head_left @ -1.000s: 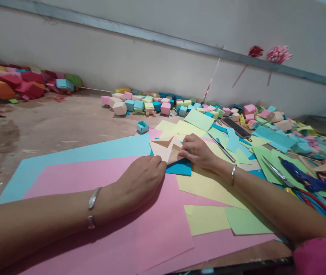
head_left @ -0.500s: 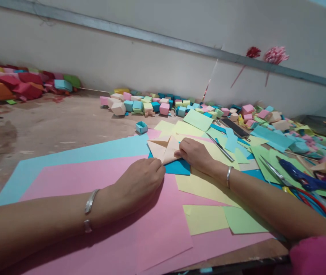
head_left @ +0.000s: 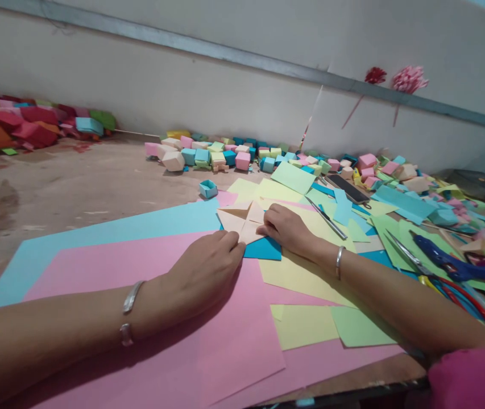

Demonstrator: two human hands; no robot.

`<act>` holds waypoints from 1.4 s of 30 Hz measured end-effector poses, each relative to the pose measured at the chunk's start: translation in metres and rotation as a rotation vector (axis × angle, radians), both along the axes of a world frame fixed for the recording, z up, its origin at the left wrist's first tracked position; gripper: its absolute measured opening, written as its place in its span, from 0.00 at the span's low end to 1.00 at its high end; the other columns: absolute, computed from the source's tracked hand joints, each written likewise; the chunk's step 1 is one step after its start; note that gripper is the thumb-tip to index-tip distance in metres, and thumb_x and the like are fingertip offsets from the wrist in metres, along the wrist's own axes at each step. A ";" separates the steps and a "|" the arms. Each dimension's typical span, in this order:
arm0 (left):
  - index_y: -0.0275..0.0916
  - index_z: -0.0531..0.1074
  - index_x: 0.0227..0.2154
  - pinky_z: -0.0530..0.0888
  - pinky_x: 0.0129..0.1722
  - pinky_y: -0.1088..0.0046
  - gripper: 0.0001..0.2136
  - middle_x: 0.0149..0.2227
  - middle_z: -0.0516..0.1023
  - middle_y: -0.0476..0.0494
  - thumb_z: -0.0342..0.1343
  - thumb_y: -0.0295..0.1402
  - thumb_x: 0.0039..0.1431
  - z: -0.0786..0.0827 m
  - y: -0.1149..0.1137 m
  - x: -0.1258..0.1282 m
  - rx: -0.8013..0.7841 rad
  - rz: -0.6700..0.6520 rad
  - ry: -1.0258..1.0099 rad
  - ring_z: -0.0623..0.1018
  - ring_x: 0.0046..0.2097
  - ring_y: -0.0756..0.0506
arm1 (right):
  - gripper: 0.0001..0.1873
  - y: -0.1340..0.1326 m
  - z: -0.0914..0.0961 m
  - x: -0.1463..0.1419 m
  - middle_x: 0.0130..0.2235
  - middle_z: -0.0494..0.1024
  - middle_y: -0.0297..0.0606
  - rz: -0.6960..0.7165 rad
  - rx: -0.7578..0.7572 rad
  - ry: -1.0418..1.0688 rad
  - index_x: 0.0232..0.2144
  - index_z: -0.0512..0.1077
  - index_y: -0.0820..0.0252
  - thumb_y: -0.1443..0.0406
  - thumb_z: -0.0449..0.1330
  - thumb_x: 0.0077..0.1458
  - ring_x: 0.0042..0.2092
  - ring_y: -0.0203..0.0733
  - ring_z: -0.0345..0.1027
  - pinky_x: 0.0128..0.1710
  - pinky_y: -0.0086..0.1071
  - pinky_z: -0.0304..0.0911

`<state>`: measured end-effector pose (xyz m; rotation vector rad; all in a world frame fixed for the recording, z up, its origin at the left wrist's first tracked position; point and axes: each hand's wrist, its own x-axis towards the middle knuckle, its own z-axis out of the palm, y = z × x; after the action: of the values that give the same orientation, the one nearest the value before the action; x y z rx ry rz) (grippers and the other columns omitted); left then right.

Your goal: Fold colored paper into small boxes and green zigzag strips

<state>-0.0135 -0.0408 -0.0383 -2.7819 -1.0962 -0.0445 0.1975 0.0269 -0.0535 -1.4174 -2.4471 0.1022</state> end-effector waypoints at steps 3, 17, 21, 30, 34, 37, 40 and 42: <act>0.35 0.71 0.30 0.65 0.32 0.64 0.11 0.30 0.72 0.39 0.44 0.23 0.62 0.000 0.001 -0.001 0.013 -0.013 0.001 0.69 0.31 0.43 | 0.14 0.000 0.001 -0.002 0.32 0.67 0.36 -0.015 -0.014 -0.010 0.24 0.64 0.59 0.62 0.62 0.58 0.34 0.38 0.60 0.31 0.31 0.52; 0.36 0.73 0.41 0.67 0.37 0.62 0.10 0.37 0.72 0.39 0.53 0.37 0.64 0.005 0.010 0.001 -0.028 0.042 -0.056 0.70 0.37 0.40 | 0.14 0.003 0.002 0.000 0.31 0.65 0.35 0.017 -0.081 0.060 0.23 0.64 0.59 0.63 0.62 0.58 0.35 0.38 0.60 0.32 0.31 0.53; 0.34 0.74 0.35 0.67 0.36 0.63 0.10 0.36 0.72 0.39 0.54 0.37 0.63 0.009 0.009 0.004 -0.057 0.022 -0.001 0.70 0.36 0.41 | 0.16 0.004 0.004 -0.001 0.29 0.64 0.33 0.011 -0.093 0.088 0.21 0.62 0.59 0.65 0.63 0.56 0.33 0.37 0.59 0.32 0.31 0.52; 0.34 0.73 0.34 0.68 0.35 0.63 0.10 0.35 0.72 0.40 0.56 0.38 0.62 0.009 0.007 0.004 -0.034 0.013 0.021 0.70 0.36 0.41 | 0.19 -0.002 0.001 -0.006 0.34 0.67 0.36 -0.092 -0.121 0.205 0.31 0.65 0.59 0.56 0.68 0.47 0.36 0.40 0.61 0.31 0.31 0.54; 0.35 0.74 0.32 0.68 0.36 0.63 0.11 0.35 0.72 0.40 0.56 0.39 0.62 0.009 0.009 0.004 -0.064 0.019 0.027 0.71 0.36 0.41 | 0.24 -0.001 -0.001 -0.005 0.37 0.68 0.37 -0.096 -0.095 0.179 0.34 0.65 0.59 0.52 0.70 0.43 0.38 0.41 0.61 0.32 0.31 0.54; 0.35 0.74 0.32 0.68 0.36 0.63 0.10 0.35 0.72 0.40 0.55 0.38 0.62 0.011 0.010 0.005 -0.072 0.014 0.027 0.71 0.36 0.41 | 0.22 0.005 0.003 0.009 0.36 0.68 0.37 -0.106 -0.121 0.174 0.31 0.65 0.59 0.54 0.70 0.43 0.37 0.41 0.61 0.32 0.30 0.54; 0.36 0.74 0.33 0.67 0.35 0.63 0.10 0.35 0.73 0.41 0.55 0.38 0.62 0.012 0.010 0.005 -0.068 0.010 0.022 0.71 0.36 0.41 | 0.19 0.012 0.008 0.026 0.32 0.69 0.35 -0.141 -0.182 0.157 0.27 0.65 0.58 0.56 0.70 0.42 0.34 0.39 0.61 0.30 0.30 0.52; 0.36 0.74 0.33 0.67 0.34 0.63 0.10 0.34 0.73 0.41 0.55 0.38 0.62 0.012 0.010 0.004 -0.067 0.010 0.018 0.71 0.35 0.41 | 0.18 0.015 0.011 0.033 0.29 0.69 0.33 -0.141 -0.241 0.163 0.24 0.64 0.58 0.57 0.70 0.41 0.31 0.37 0.61 0.28 0.30 0.51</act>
<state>-0.0094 -0.0308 -0.0267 -2.8296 -1.1279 0.0194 0.2303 0.0417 -0.0425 -1.6065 -2.2542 0.4758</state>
